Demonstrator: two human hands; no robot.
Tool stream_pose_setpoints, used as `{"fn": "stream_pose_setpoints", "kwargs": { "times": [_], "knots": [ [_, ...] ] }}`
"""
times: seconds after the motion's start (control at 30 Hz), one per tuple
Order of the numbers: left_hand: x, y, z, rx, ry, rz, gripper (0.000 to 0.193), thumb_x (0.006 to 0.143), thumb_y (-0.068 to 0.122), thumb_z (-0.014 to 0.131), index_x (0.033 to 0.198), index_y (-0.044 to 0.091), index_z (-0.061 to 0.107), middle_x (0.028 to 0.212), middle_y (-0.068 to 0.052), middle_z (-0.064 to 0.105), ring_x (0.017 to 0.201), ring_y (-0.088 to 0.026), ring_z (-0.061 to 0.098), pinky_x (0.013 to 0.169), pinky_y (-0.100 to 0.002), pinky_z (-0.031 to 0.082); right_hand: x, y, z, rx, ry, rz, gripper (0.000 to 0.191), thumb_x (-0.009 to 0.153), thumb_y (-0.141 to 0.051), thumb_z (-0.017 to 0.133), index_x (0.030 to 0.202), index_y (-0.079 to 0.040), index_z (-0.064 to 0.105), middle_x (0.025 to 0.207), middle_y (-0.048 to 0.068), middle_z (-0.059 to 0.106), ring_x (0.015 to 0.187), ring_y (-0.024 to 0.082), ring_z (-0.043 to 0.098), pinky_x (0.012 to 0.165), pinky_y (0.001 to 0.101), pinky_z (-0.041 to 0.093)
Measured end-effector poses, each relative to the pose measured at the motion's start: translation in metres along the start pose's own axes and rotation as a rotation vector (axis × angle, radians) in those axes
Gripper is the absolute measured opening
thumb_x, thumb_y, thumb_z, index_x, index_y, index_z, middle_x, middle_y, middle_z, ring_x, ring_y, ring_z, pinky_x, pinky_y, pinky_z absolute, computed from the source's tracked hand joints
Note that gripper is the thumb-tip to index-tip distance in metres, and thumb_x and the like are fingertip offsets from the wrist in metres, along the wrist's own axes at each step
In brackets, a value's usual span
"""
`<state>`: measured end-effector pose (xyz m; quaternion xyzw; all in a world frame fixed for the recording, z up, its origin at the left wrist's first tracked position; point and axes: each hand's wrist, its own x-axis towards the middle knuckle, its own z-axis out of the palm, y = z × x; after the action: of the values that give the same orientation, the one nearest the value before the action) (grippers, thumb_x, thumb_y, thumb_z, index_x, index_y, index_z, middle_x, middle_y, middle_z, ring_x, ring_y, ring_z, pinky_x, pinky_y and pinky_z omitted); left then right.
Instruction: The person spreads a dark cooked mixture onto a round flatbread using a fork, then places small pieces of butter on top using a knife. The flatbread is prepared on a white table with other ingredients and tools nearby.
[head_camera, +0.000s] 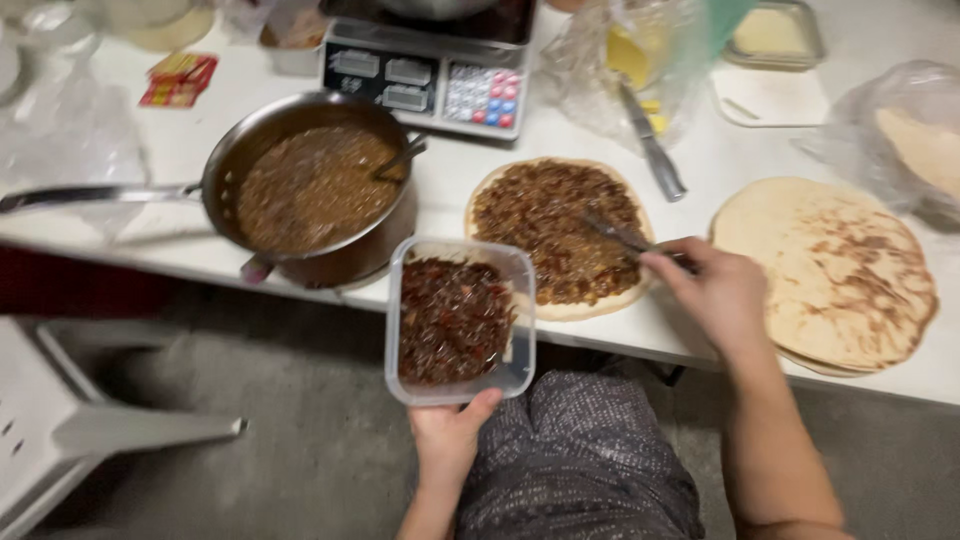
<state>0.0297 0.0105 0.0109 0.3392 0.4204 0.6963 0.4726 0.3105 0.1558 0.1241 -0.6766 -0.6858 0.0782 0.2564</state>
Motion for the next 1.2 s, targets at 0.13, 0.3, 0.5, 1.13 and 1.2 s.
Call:
{"fn": "stream_pose_setpoints", "kwargs": {
  "times": [0.13, 0.3, 0.5, 1.13, 1.2],
  "knots": [
    [0.001, 0.003, 0.002, 0.023, 0.006, 0.002, 0.072, 0.075, 0.002, 0.087, 0.136, -0.005, 0.049, 0.131, -0.019, 0.065, 0.118, -0.028, 0.067, 0.107, -0.041, 0.054, -0.030, 0.000, -0.026, 0.352, 0.070, -0.201, 0.032, 0.089, -0.033, 0.080, 0.109, -0.008, 0.078, 0.073, 0.003, 0.071, 0.055, 0.009, 0.057, 0.048, 0.0246, 0.038],
    [-0.001, 0.012, 0.008, -0.014, -0.027, 0.008, 0.070, 0.076, 0.002, 0.087, 0.136, -0.006, 0.051, 0.131, -0.019, 0.065, 0.117, -0.028, 0.068, 0.107, -0.041, 0.055, -0.045, -0.025, -0.004, 0.628, -0.060, -0.477, 0.032, 0.092, -0.033, 0.075, 0.107, -0.005, 0.075, 0.076, 0.002, 0.075, 0.051, 0.003, 0.060, 0.042, 0.0205, 0.041],
    [-0.001, 0.021, 0.015, 0.034, -0.017, 0.055, 0.079, 0.074, 0.007, 0.090, 0.139, -0.005, 0.047, 0.134, -0.019, 0.062, 0.120, -0.028, 0.066, 0.107, -0.041, 0.055, -0.043, -0.056, 0.002, 0.191, -0.093, -0.601, 0.035, 0.082, -0.039, 0.080, 0.100, -0.008, 0.080, 0.066, 0.006, 0.073, 0.048, 0.012, 0.063, 0.044, 0.0274, 0.046],
    [-0.002, 0.006, 0.008, -0.017, -0.005, 0.010, 0.075, 0.074, 0.004, 0.089, 0.137, -0.006, 0.050, 0.133, -0.019, 0.064, 0.119, -0.028, 0.066, 0.108, -0.041, 0.053, -0.050, -0.026, -0.021, 0.573, -0.147, -0.181, 0.018, 0.086, -0.014, 0.078, 0.100, -0.004, 0.080, 0.073, 0.003, 0.077, 0.056, 0.007, 0.063, 0.047, 0.0224, 0.045],
    [-0.002, 0.002, 0.007, -0.050, 0.003, 0.008, 0.074, 0.074, 0.003, 0.088, 0.137, -0.006, 0.050, 0.132, -0.018, 0.064, 0.118, -0.028, 0.066, 0.107, -0.041, 0.053, -0.049, -0.007, -0.027, 0.597, -0.111, -0.102, 0.017, 0.088, -0.013, 0.077, 0.102, -0.004, 0.080, 0.071, 0.002, 0.074, 0.056, 0.006, 0.060, 0.046, 0.0229, 0.042]
  ]
}}
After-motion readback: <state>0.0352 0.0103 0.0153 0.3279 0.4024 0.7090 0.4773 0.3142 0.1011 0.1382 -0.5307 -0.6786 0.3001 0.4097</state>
